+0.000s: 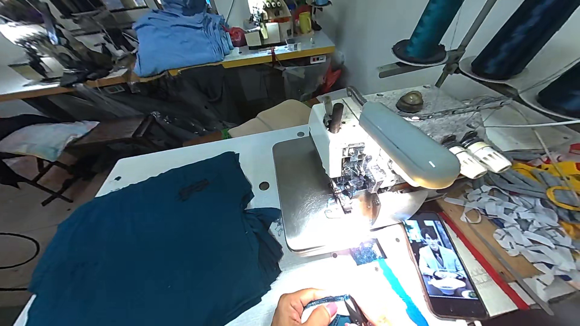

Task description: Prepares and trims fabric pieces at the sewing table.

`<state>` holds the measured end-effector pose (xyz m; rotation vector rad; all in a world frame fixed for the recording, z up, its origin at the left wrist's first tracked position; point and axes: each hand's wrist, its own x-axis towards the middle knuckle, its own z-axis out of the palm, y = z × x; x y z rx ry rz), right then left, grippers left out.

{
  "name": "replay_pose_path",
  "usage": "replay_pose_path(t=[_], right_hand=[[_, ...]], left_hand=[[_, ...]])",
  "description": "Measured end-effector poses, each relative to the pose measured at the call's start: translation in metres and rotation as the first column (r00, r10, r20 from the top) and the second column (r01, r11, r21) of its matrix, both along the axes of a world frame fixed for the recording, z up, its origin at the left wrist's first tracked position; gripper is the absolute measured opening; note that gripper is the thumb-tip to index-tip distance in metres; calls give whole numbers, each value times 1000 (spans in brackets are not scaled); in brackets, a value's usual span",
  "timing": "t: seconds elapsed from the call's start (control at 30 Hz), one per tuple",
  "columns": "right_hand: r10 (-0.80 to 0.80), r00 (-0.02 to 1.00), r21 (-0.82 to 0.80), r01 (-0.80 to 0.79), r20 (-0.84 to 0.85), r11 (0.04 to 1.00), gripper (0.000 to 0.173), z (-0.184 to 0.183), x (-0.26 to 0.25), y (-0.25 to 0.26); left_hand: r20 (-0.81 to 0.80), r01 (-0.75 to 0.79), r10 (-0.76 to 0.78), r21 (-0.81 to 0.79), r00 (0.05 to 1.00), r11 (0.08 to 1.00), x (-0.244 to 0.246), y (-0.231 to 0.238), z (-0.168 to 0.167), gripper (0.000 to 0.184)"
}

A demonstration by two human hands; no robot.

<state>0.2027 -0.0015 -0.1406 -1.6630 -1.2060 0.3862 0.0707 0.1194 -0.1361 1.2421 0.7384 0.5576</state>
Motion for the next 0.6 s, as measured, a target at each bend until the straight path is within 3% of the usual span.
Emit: replay_pose_path(t=[0.2,0.4,0.6], right_hand=[[0,999,28,-2,41,1000,25,-2,-2,4],[-14,998,22,15,-60,1000,26,-3,-1,4],[27,999,11,-26,-23,1000,27,-8,2,2]], left_hand=[[3,48,-48,78,999,996,-3,1,-3,16],[-46,-33,28,-97,999,995,4,1,13,23],[-49,-40,34,-114,998,993,4,1,13,23]])
